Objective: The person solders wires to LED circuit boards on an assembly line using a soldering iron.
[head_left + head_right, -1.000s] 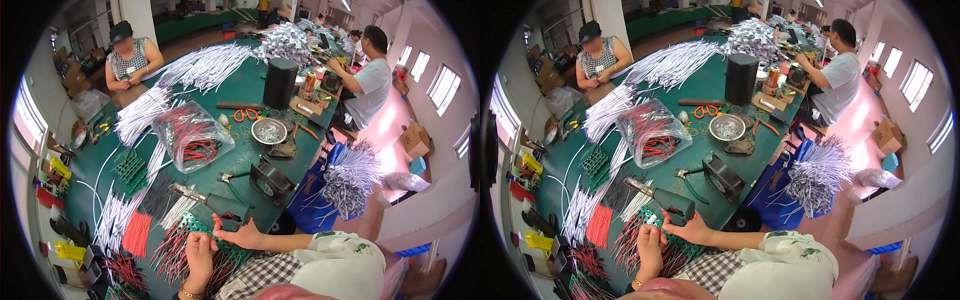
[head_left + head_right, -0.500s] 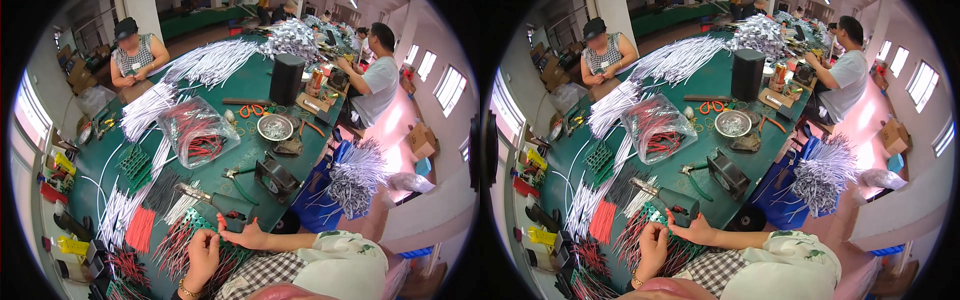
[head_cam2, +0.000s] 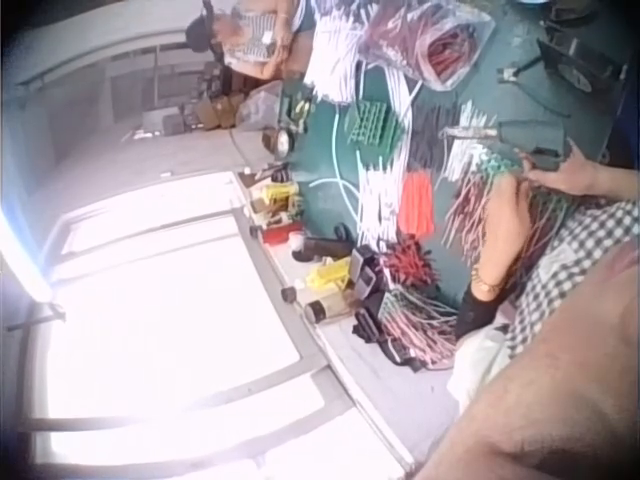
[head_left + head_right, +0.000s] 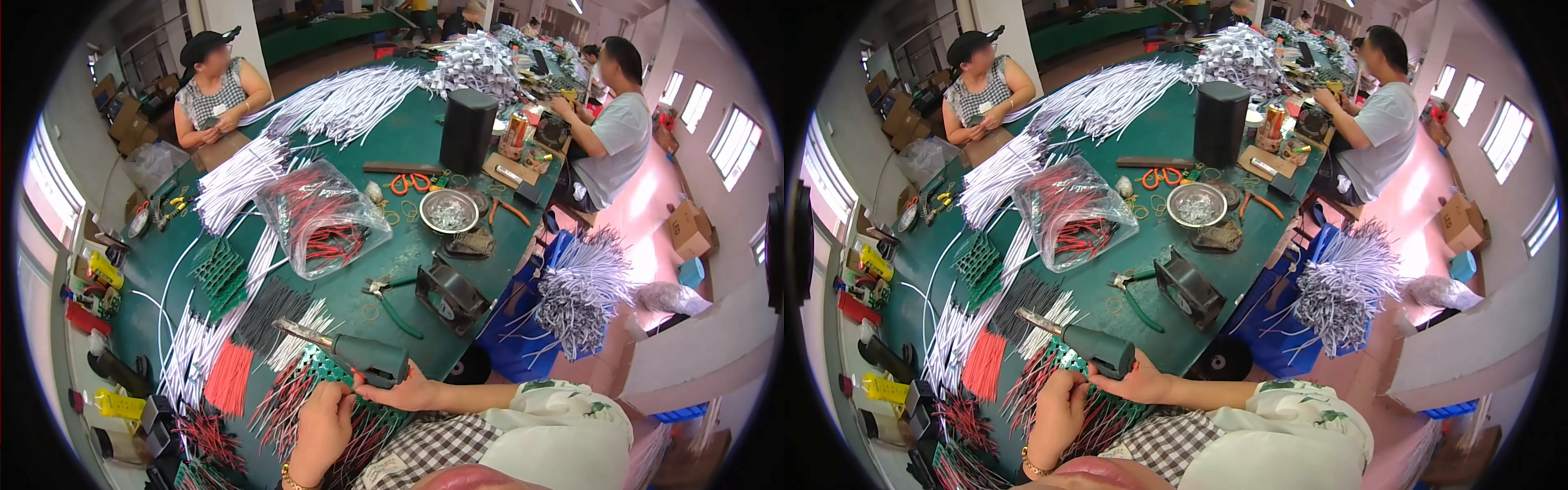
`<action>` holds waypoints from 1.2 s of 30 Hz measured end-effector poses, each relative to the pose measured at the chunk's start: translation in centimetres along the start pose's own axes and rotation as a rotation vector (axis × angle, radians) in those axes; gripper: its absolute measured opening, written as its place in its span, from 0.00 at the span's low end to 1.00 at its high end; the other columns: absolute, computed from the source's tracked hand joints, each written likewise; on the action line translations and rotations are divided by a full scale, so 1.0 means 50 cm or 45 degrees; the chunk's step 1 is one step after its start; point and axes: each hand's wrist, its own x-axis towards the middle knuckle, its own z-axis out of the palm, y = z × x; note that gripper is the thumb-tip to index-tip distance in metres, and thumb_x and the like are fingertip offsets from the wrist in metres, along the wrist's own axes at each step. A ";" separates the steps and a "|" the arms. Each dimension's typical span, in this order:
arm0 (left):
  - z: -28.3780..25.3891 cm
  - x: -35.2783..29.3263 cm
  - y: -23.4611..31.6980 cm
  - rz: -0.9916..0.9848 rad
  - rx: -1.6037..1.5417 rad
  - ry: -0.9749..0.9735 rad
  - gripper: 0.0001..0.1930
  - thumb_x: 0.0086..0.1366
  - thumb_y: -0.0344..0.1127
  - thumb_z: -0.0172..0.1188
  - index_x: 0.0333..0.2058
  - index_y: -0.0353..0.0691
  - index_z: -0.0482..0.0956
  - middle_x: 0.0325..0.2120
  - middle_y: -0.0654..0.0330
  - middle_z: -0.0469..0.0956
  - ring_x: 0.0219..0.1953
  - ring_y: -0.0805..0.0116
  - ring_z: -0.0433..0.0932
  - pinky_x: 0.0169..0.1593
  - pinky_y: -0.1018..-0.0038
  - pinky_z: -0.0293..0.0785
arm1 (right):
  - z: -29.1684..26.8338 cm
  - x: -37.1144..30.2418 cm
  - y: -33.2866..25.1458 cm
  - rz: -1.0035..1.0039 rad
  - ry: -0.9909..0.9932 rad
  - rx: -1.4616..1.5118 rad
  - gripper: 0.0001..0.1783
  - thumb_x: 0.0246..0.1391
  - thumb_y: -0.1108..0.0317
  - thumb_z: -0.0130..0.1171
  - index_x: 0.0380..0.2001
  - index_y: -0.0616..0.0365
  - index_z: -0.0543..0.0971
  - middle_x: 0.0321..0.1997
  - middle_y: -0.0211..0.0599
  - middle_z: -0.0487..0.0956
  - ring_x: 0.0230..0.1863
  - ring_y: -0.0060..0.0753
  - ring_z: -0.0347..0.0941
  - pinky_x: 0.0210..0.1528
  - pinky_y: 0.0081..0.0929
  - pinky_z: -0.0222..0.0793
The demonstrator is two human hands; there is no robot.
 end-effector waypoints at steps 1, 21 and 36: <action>-0.004 0.001 0.002 0.014 0.024 -0.008 0.06 0.54 0.22 0.56 0.32 0.35 0.71 0.26 0.49 0.71 0.27 0.47 0.72 0.29 0.61 0.68 | 0.000 0.000 0.000 -0.001 0.001 -0.002 0.10 0.50 0.77 0.59 0.37 0.61 0.73 0.32 0.27 0.76 0.33 0.16 0.71 0.36 0.19 0.69; 0.036 -0.011 -0.011 -0.079 -0.166 0.161 0.04 0.59 0.23 0.56 0.30 0.35 0.68 0.17 0.55 0.74 0.19 0.65 0.76 0.24 0.75 0.70 | -0.007 -0.007 0.013 -0.155 0.071 0.009 0.16 0.47 0.77 0.61 0.41 0.62 0.72 0.33 0.29 0.76 0.35 0.17 0.72 0.38 0.18 0.71; 0.039 -0.010 -0.022 0.062 -0.068 0.124 0.06 0.56 0.23 0.57 0.32 0.35 0.69 0.20 0.53 0.74 0.21 0.55 0.76 0.24 0.68 0.70 | -0.007 -0.004 0.002 -0.118 0.063 -0.094 0.16 0.48 0.74 0.62 0.41 0.62 0.72 0.34 0.28 0.76 0.35 0.17 0.71 0.39 0.19 0.70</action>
